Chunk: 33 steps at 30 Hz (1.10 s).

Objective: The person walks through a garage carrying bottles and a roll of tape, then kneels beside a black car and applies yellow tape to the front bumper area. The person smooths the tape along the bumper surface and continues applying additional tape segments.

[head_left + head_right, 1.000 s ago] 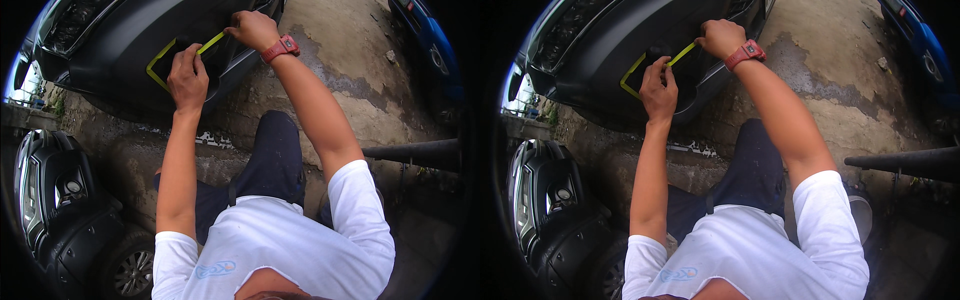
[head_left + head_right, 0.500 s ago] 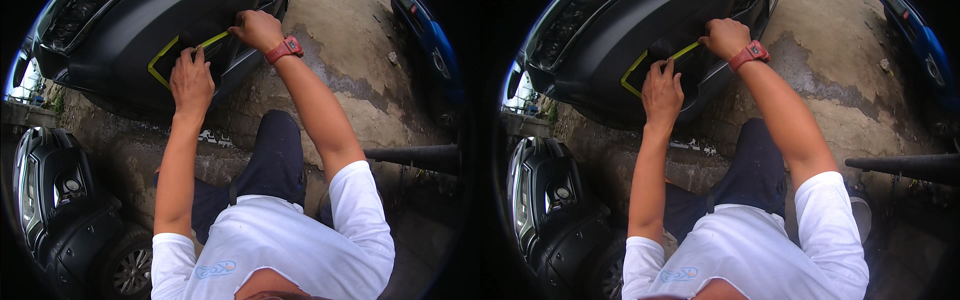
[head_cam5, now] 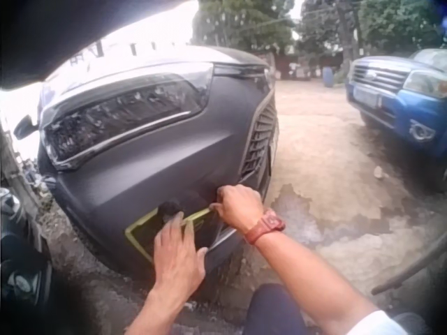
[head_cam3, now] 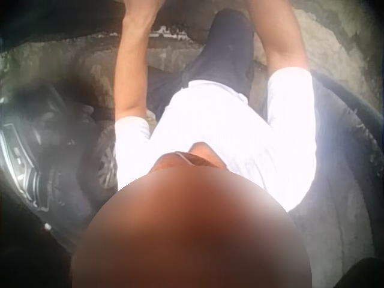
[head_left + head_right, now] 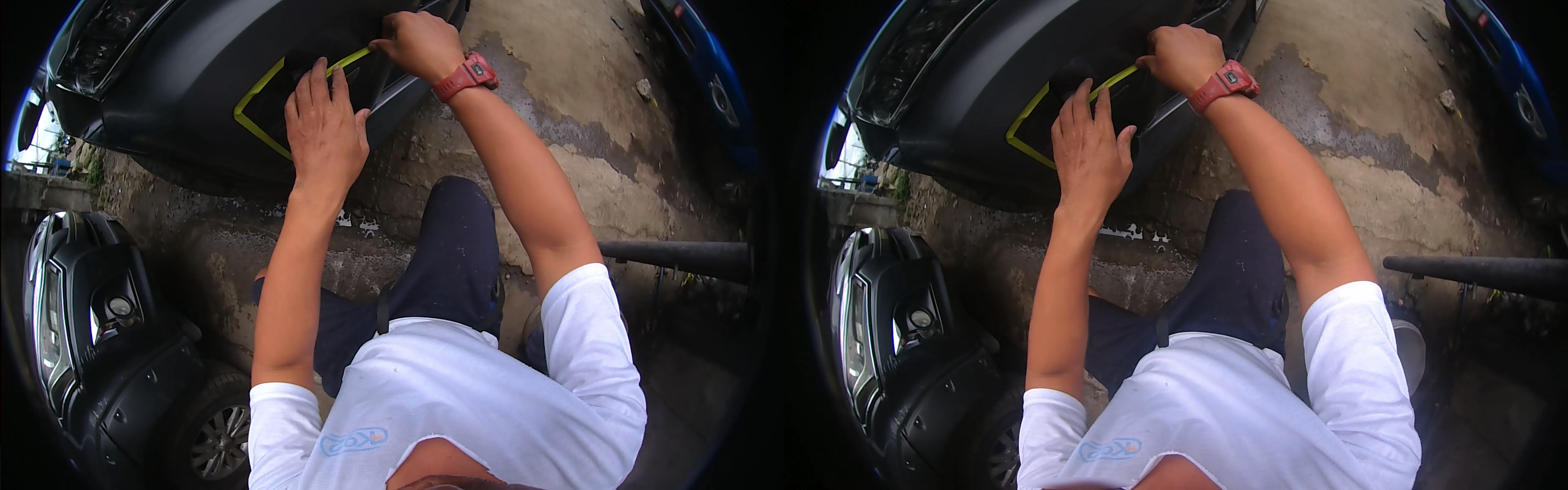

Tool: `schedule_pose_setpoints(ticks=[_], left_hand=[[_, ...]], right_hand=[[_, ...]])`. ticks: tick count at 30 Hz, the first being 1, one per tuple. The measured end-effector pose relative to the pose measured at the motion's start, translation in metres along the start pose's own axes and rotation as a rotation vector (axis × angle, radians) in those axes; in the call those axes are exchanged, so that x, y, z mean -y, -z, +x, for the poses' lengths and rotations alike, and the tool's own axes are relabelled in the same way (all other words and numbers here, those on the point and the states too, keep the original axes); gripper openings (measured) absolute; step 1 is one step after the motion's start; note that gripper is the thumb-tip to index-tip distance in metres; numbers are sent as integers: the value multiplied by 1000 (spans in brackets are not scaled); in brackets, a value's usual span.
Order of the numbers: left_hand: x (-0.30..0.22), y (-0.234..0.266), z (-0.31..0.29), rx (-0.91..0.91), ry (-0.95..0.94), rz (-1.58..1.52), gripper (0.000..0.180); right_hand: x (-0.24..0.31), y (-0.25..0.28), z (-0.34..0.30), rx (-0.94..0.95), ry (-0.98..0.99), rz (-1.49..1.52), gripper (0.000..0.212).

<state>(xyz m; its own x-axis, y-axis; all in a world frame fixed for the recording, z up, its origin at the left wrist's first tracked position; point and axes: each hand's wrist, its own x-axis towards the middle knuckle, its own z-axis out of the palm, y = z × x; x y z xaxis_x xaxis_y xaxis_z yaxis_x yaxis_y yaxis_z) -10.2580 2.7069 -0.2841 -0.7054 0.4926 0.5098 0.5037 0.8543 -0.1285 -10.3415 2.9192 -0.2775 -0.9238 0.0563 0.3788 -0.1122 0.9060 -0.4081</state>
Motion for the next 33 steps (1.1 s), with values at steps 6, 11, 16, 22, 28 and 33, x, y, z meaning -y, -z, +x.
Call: schedule_pose_setpoints(ticks=[6,11,16,22,28,33], left_hand=[[-1,-27,14,54,-200,-64,85],[2,-27,14,71,-228,-31,84],[2,-26,16,88,-229,-39,83],[-6,-26,29,102,-233,63,83],[-7,-19,40,134,-239,80,83],[-8,-12,49,169,-235,70,80]], right_hand=[[-20,-1,-3,21,80,116,31],[-27,10,-6,-10,136,62,33],[-16,6,-1,-61,1,-69,34],[-15,-4,3,-87,-40,-29,36],[-33,24,8,18,-114,225,39],[-79,23,22,163,-122,1087,40]])
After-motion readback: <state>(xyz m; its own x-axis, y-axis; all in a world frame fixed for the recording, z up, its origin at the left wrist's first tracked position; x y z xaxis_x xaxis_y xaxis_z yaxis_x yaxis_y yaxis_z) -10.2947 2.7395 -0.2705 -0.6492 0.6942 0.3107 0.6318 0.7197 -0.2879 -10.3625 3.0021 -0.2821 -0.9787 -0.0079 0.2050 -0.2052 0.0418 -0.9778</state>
